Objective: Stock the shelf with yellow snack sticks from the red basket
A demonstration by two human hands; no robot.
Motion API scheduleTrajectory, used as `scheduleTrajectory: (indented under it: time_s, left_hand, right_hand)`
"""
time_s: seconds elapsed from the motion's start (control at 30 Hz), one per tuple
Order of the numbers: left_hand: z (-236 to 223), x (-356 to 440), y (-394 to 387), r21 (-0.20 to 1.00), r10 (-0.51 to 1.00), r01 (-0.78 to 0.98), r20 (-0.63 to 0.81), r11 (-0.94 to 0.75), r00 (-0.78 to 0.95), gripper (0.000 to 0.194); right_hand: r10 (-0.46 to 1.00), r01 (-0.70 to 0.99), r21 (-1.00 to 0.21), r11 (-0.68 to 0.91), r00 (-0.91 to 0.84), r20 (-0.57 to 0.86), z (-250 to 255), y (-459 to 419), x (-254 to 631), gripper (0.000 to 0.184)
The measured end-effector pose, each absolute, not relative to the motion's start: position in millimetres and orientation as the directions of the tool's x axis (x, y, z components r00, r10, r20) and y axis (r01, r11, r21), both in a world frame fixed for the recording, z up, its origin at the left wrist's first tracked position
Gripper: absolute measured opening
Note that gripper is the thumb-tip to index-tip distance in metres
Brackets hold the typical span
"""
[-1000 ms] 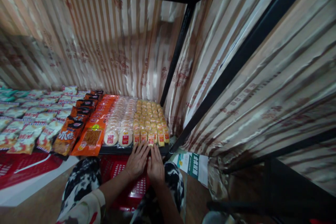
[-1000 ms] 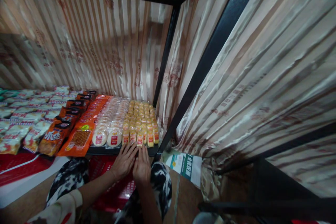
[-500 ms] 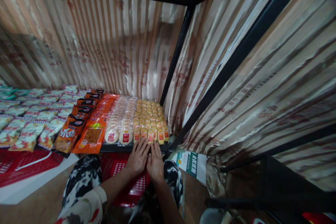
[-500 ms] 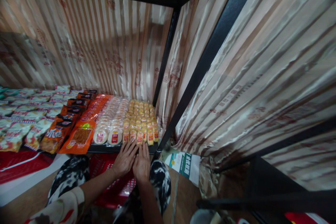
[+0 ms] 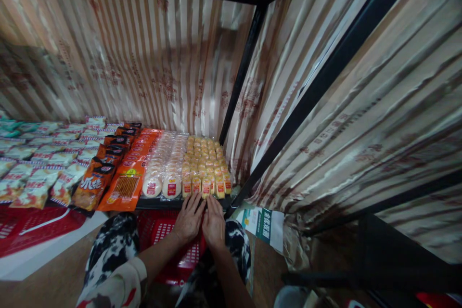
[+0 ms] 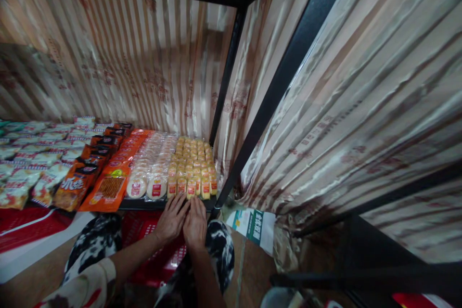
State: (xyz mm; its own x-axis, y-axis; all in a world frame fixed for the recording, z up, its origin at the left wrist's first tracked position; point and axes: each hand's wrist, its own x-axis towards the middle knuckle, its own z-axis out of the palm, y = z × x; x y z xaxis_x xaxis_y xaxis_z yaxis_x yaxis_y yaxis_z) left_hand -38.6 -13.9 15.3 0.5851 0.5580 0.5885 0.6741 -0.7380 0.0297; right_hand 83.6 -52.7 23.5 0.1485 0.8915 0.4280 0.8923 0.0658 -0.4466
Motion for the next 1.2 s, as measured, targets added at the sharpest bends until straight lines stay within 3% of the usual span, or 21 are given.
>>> scheduleTrajectory:
  time_s: [0.5, 0.97, 1.2]
  left_hand:
    - [17, -32, -15, 0.068, 0.583, 0.68, 0.582, -0.73, 0.567, 0.043]
    - [25, -25, -5, -0.049, 0.51, 0.658, 0.589, -0.752, 0.627, 0.041]
    - [17, -22, -3, -0.013, 0.541, 0.679, 0.593, -0.734, 0.596, 0.038]
  right_hand:
    - [0.888, 0.872, -0.483, 0.078, 0.159, 0.431, 29, -50, 84, 0.049]
    - [0.843, 0.829, -0.536, 0.161, 0.167, 0.511, 30, -49, 91, 0.051]
    - [0.826, 0.842, -0.511, 0.171, 0.16, 0.54, 33, -52, 99, 0.052]
